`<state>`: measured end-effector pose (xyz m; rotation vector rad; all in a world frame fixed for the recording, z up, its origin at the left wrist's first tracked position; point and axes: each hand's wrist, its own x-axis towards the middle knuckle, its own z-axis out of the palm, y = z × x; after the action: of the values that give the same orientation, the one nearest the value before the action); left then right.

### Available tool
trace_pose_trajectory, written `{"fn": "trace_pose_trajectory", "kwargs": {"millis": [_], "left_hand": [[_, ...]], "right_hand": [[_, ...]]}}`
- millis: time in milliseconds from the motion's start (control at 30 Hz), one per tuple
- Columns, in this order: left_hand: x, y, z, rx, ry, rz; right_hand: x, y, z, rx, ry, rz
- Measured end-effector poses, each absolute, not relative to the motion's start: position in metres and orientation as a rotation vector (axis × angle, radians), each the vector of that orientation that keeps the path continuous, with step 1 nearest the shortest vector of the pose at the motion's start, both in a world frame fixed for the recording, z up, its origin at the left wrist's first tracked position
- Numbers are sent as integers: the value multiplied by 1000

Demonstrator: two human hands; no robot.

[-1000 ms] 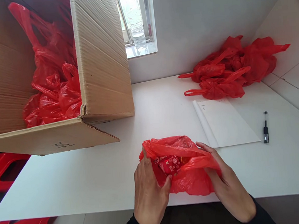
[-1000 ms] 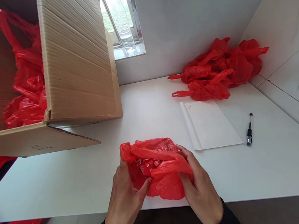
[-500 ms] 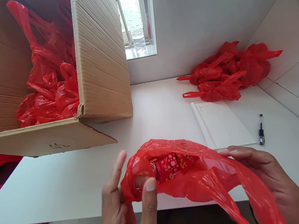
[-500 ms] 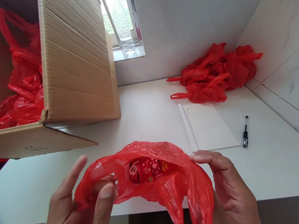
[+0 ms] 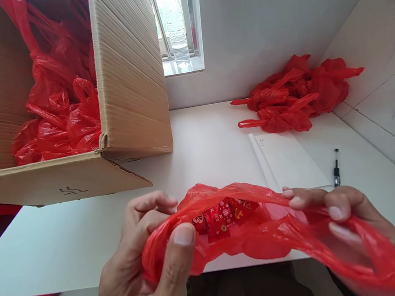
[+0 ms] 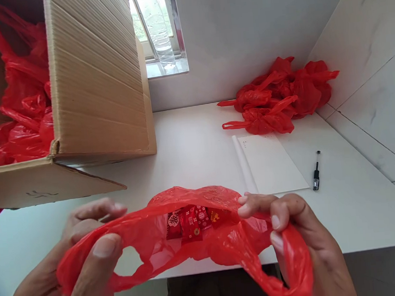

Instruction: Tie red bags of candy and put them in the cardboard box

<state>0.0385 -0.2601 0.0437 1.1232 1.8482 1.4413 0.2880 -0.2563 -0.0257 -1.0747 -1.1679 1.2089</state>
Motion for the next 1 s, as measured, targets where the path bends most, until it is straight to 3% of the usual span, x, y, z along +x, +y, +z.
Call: {"fn": "trace_pose_trajectory", "kwargs": {"millis": [233, 467, 700, 833, 1000], "left_hand": [[30, -267, 29, 1513, 1163, 1440], [30, -273, 10, 1621, 1181, 1459], [48, -227, 15, 1383, 880, 1379], [61, -227, 13, 1492, 1205, 1114], [73, -247, 21, 1457, 1596, 1075]], "right_hand": [[292, -256, -15, -939, -1240, 1130], [299, -270, -9, -895, -1322, 1230], [265, -213, 6, -773, -1143, 1360], [237, -193, 6, -779, -1329, 1224], [214, -209, 19, -1095, -1853, 695]]}}
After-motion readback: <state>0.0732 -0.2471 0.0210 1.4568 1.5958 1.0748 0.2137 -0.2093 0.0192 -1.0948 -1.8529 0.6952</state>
